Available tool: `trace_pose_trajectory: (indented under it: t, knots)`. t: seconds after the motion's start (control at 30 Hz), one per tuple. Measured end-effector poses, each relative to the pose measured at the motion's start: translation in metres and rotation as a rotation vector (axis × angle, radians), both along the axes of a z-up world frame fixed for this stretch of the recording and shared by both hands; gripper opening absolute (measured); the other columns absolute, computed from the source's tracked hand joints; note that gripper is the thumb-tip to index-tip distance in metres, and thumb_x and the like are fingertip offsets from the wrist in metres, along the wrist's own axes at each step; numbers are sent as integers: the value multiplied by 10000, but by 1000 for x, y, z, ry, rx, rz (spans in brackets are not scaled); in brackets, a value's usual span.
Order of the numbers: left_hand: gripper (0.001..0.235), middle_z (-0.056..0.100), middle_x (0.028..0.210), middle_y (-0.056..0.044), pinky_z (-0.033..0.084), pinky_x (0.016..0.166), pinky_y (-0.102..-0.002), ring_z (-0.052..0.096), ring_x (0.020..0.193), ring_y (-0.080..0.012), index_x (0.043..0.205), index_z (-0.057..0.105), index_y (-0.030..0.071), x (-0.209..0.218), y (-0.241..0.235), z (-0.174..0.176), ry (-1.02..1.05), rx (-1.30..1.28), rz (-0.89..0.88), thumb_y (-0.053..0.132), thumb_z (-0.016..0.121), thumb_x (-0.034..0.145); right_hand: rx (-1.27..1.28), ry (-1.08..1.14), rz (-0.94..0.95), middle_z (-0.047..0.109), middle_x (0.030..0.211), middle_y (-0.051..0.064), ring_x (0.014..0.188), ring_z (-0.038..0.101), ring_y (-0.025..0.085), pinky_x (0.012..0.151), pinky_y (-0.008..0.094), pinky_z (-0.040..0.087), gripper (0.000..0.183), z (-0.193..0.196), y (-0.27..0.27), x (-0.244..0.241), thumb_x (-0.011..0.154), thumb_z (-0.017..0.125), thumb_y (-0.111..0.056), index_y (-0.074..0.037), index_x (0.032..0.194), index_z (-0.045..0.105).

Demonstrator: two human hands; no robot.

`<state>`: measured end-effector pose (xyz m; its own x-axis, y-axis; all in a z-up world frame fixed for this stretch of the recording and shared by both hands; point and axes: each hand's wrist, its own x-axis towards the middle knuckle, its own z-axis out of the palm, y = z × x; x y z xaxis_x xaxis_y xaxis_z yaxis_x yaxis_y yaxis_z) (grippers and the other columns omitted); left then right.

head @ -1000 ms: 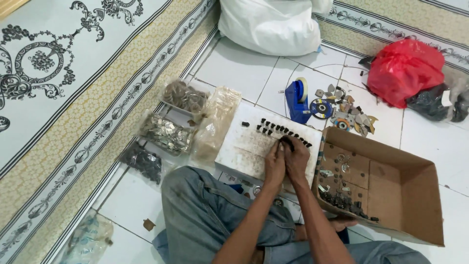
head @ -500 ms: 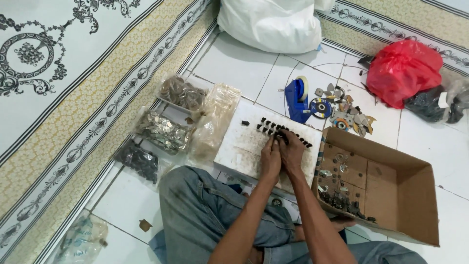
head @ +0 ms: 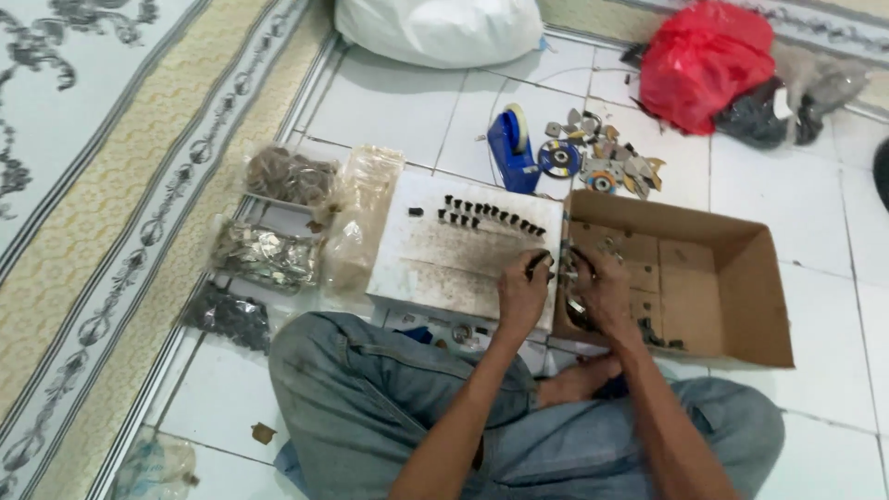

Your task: Organizing small black metal bolts by picking them from a bulk box and placing them into a template.

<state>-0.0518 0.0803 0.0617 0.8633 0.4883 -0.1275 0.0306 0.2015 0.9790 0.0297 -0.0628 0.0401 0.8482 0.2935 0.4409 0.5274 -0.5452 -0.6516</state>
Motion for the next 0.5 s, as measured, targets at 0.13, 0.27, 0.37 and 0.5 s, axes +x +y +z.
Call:
trace_pose_trajectory:
  t: [0.13, 0.27, 0.37, 0.5]
  knots:
    - [184, 709, 940, -224, 571, 669, -454, 659, 861, -254, 1120, 711, -2, 21, -32, 12, -103, 205, -247, 99, 601, 1014, -429, 19, -53, 759, 913, 92, 878, 741, 257, 790, 407, 618, 168, -46, -101, 33, 936, 764, -126, -135, 1101, 795]
    - [83, 614, 604, -138, 486, 491, -366, 598, 558, -235, 836, 644, -19, 55, -64, -46, -216, 715, -520, -47, 585, 887, -698, -35, -118, 721, 808, 214, 847, 728, 369, 729, 486, 606, 178, -125, -174, 42, 812, 806, -121, -35, 966, 791]
    - [319, 561, 455, -65, 426, 376, -271, 483, 413, -122, 543, 584, 83, 63, -82, -84, -92, 1260, -521, -70, 728, 784, -681, 545, -43, 775, 916, 139, 825, 703, 369, 756, 443, 545, 257, -77, -150, 49, 750, 655, -163, -90, 953, 794]
    - [354, 557, 427, -75, 409, 344, -266, 499, 383, -129, 488, 588, 83, 67, -81, -73, -60, 1338, -557, -60, 762, 761, -741, 616, -140, 760, 978, 183, 863, 698, 418, 772, 491, 556, 267, -84, -139, 62, 800, 634, -83, -91, 1030, 768]
